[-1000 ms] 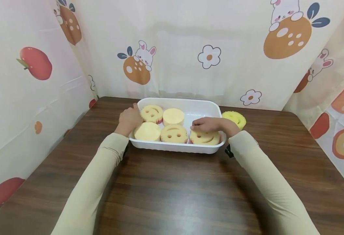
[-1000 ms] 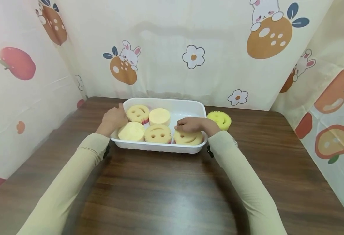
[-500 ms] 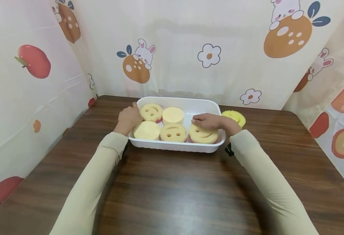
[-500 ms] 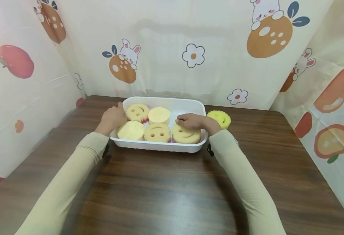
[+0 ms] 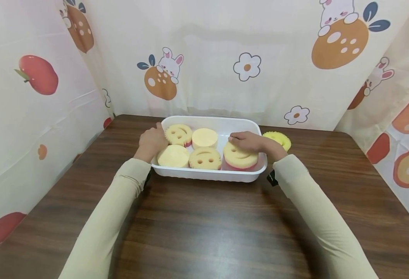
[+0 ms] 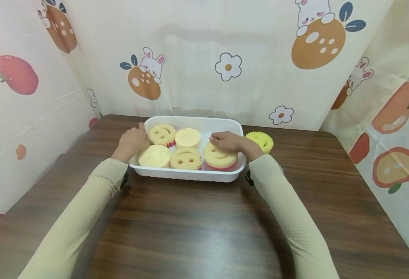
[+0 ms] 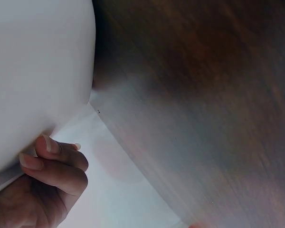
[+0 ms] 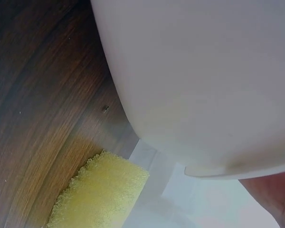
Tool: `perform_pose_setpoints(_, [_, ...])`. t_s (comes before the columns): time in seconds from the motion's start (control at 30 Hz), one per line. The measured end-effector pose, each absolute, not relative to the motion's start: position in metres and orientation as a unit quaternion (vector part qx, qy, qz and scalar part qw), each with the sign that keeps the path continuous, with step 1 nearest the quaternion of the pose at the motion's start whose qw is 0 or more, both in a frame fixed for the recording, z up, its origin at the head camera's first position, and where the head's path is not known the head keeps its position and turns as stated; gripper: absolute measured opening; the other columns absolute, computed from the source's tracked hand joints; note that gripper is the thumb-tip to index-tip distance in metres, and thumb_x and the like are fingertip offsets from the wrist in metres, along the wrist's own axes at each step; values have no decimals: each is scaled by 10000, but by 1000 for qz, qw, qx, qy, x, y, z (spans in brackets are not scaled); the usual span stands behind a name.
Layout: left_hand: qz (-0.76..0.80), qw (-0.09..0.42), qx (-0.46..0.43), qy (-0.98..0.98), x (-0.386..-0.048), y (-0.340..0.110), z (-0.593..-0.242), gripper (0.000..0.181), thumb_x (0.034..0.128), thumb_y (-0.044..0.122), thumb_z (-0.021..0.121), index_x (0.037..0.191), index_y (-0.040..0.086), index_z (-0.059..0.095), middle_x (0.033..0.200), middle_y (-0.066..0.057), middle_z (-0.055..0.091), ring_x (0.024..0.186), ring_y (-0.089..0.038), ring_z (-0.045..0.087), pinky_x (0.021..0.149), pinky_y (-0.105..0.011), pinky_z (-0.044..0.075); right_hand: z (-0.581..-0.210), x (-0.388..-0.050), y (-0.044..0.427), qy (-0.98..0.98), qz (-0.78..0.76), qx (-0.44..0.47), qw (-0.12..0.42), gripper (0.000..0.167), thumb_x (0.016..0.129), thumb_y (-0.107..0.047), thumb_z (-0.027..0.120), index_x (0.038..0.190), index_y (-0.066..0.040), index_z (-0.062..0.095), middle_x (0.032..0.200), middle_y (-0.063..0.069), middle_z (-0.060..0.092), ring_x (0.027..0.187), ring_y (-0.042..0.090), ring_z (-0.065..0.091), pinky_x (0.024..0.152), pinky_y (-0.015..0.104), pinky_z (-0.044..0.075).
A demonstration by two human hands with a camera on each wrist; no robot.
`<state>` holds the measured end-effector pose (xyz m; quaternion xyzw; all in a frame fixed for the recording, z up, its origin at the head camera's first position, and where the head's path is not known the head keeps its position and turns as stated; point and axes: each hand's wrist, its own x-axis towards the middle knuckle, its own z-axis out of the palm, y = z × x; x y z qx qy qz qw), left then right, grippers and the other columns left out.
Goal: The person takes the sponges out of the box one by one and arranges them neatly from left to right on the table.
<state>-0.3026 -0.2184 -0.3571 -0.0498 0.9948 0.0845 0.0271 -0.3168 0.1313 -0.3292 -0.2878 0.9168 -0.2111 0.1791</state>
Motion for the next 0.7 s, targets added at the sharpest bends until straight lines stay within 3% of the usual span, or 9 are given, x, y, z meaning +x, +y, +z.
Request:
perform_pose_setpoints(0.3, [84,33,-48,995,-300,-218,-355,789,931,307,513,1523,-76,159,1293,-315,573,1147,-461,605,950,-567,501,-325,-317,131,921,-212,-294,143,442,1073,-331,300,1299,-50,556,1293,185,571,1281,327,477,1155,497,326])
perform_pose_setpoints(0.53, [82,38,-50,995,-301,-218,-355,784,939,305,506,1524,-79,152,1300,-315,568,1149,-457,606,956,-568,500,-320,-316,133,922,-208,-297,134,370,1074,-335,297,1121,-95,575,1064,151,583,1098,279,507,1001,430,382])
perform_pose_setpoints(0.63, [80,38,-49,995,-302,-218,-355,790,938,309,507,1525,-80,148,1305,-317,565,1153,-459,604,959,-569,499,-318,-316,135,924,-209,-290,134,382,1074,-344,292,1143,-93,572,1077,157,577,1104,282,501,989,432,372])
perform_pose_setpoints(0.7, [79,35,-48,995,-301,-218,-355,783,936,308,509,1519,-80,157,1292,-315,572,1144,-458,610,951,-568,503,-316,-316,136,926,-212,-281,137,426,1073,-357,287,1242,-83,567,1186,172,586,1175,295,497,1049,454,368])
